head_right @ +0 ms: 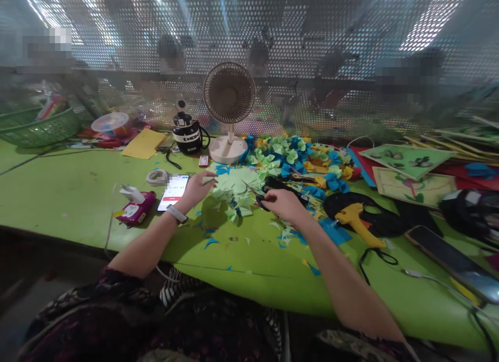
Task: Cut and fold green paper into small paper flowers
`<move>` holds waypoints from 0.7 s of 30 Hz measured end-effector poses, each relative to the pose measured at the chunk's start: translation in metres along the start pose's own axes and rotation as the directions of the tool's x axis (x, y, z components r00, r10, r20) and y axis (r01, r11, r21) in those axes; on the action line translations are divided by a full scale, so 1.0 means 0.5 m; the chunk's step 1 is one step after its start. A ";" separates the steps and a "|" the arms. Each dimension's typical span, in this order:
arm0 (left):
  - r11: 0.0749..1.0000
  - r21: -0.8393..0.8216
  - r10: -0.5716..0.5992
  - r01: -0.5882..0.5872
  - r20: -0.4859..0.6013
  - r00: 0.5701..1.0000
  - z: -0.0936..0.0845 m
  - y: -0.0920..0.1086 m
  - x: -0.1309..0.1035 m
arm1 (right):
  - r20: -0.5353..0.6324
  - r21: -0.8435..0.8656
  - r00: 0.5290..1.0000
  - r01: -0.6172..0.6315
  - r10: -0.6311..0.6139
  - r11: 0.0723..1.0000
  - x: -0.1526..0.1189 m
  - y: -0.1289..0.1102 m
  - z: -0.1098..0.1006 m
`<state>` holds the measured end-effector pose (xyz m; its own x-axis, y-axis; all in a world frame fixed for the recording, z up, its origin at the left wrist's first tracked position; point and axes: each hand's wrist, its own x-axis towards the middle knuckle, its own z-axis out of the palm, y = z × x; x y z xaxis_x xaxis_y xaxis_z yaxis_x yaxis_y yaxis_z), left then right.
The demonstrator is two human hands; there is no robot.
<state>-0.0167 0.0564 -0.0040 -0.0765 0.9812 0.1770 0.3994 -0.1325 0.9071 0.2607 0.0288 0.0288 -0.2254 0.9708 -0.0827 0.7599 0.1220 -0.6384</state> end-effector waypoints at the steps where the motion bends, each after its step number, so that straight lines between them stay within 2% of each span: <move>1: 0.984 0.169 0.061 -0.061 0.001 0.998 -0.001 -0.004 0.000 | -0.016 -0.133 1.000 0.013 -0.016 0.991 0.003 0.005 0.000; 4: 0.845 0.506 0.193 -0.171 0.009 0.981 -0.007 -0.005 -0.004 | -0.038 -0.417 0.999 0.017 -0.036 0.909 0.008 0.007 0.005; 7: 0.775 0.609 0.215 -0.170 -0.001 0.977 -0.020 0.007 -0.006 | -0.040 -0.541 0.999 -0.032 0.012 0.840 0.006 -0.001 0.011; 11: 0.817 0.552 0.273 -0.169 -0.112 0.955 -0.037 0.019 0.000 | -0.029 -0.621 0.998 -0.061 0.055 0.781 0.003 -0.006 0.015; 13: 0.836 0.519 0.278 -0.177 -0.124 0.952 -0.038 0.020 0.002 | -0.012 -0.633 0.998 -0.052 0.057 0.773 0.004 -0.002 0.016; 17: 0.877 0.444 0.218 -0.184 -0.027 0.976 -0.030 0.021 -0.006 | 0.020 -0.607 0.997 -0.045 0.073 0.793 0.009 0.011 0.010; 21: 0.881 0.441 0.148 -0.171 0.087 0.985 -0.026 0.025 -0.017 | 0.053 -0.583 0.996 -0.023 0.066 0.812 0.007 0.016 -0.003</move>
<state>-0.0228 0.0447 0.0108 0.0629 0.9593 0.2755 0.7681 -0.2227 0.6003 0.2670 0.0335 0.0245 -0.2065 0.9644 -0.1654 0.9778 0.1974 -0.0704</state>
